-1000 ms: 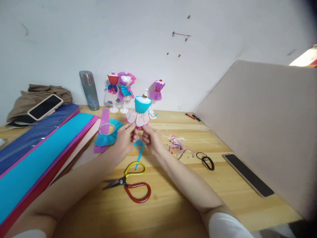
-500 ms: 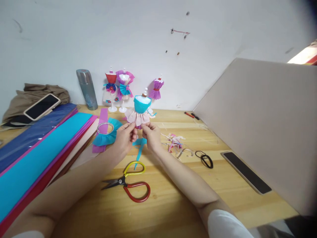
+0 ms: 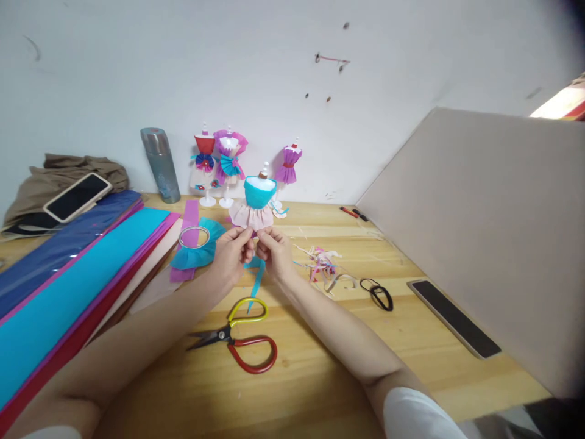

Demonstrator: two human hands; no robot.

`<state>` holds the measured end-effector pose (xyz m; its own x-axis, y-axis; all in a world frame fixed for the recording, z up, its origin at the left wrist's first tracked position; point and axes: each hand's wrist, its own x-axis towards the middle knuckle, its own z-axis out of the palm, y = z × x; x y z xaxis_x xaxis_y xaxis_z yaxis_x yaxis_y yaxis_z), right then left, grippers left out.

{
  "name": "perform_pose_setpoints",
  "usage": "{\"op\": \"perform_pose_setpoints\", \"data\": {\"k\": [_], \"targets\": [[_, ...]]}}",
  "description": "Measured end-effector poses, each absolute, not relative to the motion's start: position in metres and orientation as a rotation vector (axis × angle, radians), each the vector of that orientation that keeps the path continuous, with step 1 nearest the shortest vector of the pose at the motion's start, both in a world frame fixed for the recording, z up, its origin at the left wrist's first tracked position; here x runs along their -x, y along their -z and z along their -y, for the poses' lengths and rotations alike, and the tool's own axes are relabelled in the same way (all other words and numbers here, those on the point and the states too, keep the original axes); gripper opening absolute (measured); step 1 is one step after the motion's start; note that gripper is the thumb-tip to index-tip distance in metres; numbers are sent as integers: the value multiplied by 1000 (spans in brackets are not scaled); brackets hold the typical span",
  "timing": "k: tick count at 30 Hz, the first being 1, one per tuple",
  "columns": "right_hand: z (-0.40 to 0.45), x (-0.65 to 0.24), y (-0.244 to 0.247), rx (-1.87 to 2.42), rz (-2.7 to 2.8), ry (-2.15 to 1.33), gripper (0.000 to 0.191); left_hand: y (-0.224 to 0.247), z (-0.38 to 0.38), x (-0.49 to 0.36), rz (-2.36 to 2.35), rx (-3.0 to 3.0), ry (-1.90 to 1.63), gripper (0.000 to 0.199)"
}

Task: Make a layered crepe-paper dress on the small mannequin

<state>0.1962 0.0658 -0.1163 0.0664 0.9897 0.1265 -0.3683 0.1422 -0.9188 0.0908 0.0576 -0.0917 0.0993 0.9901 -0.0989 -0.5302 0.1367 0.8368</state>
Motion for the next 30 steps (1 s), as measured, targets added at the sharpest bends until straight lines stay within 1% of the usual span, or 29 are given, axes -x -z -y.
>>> {"op": "perform_pose_setpoints", "data": {"k": [7, 13, 16, 19, 21, 23, 24, 26, 27, 28, 30], "targets": [[-66, -194, 114, 768, 916, -1346, 46, 94, -58, -91, -797, -782, -1301, 35], [-70, -194, 116, 781, 908, -1338, 48, 93, -55, -92, -872, -847, -1320, 37], [-71, -194, 114, 804, 909, -1293, 47, 94, -50, -90, -984, -856, -1252, 36], [-73, -193, 114, 833, 912, -1241, 45, 93, -47, -82, -1118, -972, -1160, 39], [-74, -193, 114, 854, 918, -1202, 43, 88, -49, -74, -1177, -1143, -1204, 39], [-75, -193, 114, 878, 925, -1163, 41, 77, -56, -65, -1204, -1289, -1337, 36], [-76, -193, 115, 891, 928, -1144, 40, 70, -61, -60, -1219, -1318, -1401, 33], [-76, -194, 115, 917, 931, -1106, 38, 56, -74, -51, -1251, -1383, -1527, 20], [-76, -194, 115, 927, 931, -1087, 37, 50, -81, -47, -1263, -1525, -1616, 23], [-76, -195, 115, 935, 933, -1069, 36, 44, -88, -43, -1262, -1687, -1656, 32], [-76, -196, 115, 941, 939, -1046, 36, 37, -102, -38, -1213, -1903, -1608, 50]]}}
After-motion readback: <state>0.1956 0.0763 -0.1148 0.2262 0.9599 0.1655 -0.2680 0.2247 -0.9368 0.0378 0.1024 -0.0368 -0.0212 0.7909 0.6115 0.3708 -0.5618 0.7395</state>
